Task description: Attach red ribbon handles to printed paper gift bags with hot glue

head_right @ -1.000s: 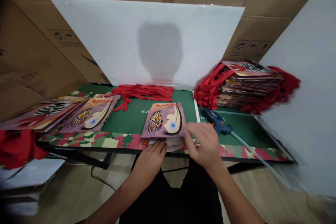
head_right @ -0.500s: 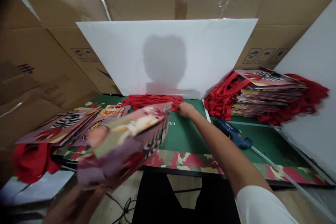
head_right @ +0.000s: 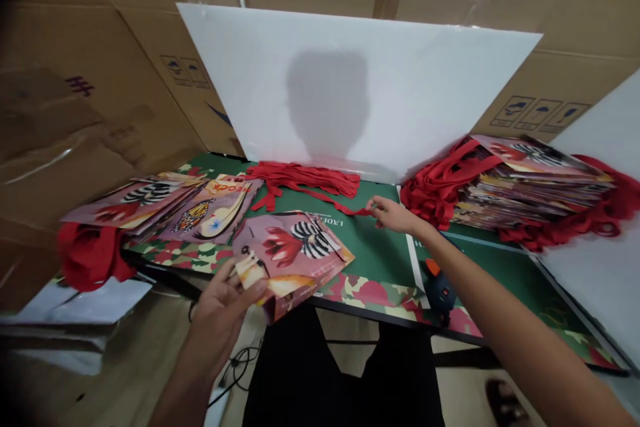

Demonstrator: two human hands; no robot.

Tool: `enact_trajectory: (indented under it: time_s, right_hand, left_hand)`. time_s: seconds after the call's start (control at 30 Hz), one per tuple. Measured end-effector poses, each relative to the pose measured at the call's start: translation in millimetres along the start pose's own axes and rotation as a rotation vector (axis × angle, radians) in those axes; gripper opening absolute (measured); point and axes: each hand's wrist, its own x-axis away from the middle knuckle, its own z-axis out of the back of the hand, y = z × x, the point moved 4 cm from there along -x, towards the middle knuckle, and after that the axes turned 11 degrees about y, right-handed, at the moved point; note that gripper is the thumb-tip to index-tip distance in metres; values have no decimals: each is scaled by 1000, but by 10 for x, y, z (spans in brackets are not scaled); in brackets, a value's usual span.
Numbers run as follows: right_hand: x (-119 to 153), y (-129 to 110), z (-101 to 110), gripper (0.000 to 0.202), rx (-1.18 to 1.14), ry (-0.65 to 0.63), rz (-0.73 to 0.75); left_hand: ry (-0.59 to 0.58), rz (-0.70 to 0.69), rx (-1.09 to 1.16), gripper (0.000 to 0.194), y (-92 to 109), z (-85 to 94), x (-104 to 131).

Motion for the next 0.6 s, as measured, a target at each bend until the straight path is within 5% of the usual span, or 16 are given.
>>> enact_trajectory:
  time_s: [0.13,0.23,0.33,0.47,0.6]
  right_hand:
    - [515,-149,489,62,-167,26,15]
    - [951,-358,803,57,-246,13,54]
    - [1311,-665,978,38,-62,192,285]
    - [1586,-1033,795,22,-40,423,452]
    - [1538,-1152,165,30,-344,132,296]
  left_hand:
    - [-46,1,3,70,-151,-178,73]
    - [-18,17,27,69,-250,-322,34]
    - [18,8,44,72,-311,-472,-11]
    - [-50,8,26,77,-353,-713,37]
    - [-263,-17,-42,76,-384,-947,141]
